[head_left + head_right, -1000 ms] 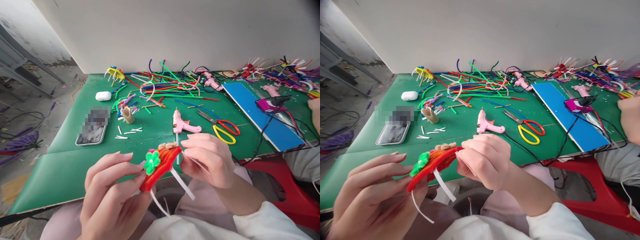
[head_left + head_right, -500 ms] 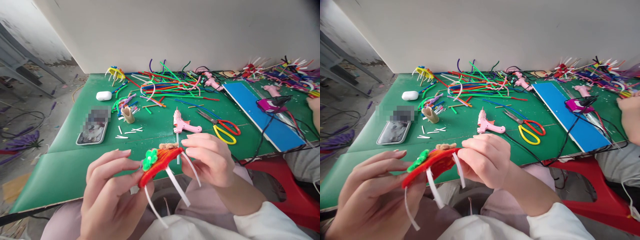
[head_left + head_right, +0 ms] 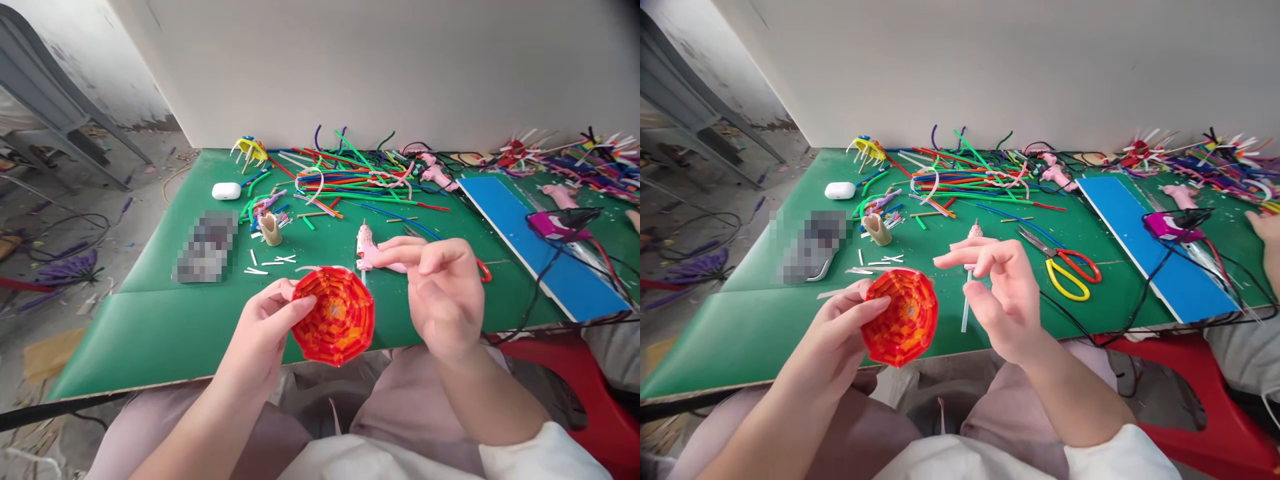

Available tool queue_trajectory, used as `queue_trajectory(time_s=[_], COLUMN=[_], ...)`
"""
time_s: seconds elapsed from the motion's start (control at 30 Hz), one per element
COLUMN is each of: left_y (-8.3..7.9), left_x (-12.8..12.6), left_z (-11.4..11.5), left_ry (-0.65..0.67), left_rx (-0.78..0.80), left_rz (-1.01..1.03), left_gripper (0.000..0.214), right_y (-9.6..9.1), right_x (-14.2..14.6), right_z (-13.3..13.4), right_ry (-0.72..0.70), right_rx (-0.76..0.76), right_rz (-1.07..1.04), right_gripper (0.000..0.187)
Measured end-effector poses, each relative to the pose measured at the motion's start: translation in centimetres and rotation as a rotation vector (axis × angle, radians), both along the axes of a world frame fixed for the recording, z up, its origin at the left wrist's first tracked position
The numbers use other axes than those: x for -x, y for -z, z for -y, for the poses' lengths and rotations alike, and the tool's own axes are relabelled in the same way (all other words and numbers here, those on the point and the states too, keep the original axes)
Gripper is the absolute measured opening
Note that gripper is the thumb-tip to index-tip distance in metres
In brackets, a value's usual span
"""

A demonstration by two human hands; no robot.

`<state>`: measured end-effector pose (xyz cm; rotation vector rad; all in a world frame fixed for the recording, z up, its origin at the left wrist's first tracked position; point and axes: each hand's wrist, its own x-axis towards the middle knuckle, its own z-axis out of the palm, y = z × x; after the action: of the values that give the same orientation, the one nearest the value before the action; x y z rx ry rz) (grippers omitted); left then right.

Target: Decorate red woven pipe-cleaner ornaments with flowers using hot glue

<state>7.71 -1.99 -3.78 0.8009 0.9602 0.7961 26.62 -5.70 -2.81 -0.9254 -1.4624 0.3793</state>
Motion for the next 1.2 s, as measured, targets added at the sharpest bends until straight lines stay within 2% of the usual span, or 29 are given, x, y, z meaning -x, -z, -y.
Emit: queue_trajectory(time_s=[0.2,0.3,0.6,1.2], left_y=[-0.08,-0.08,-0.08,0.01], left_x=[0.01,0.05,-0.04,-0.09], left_z=[0.16,0.22,0.22,0.23], left_ry=[0.035,0.038,0.068,0.047], left_rx=[0.061,0.066,0.100,0.100], left_rz=[0.003,0.015,-0.021,-0.051], left_gripper=[0.027,0.027,0.025,0.026], right_y=[0.26,0.22,0.25,0.24], right_x=[0.33,0.39,0.58,0.66], right_z=[0.14,0.25,0.46,0.51], right_ry=[0.057,0.035,-0.006,-0.024], right_rx=[0.035,0.018,0.042,-0.005], right_rz=[0.107,0.127,0.042,0.075], right_gripper=[0.013,0.014,0.014,0.017])
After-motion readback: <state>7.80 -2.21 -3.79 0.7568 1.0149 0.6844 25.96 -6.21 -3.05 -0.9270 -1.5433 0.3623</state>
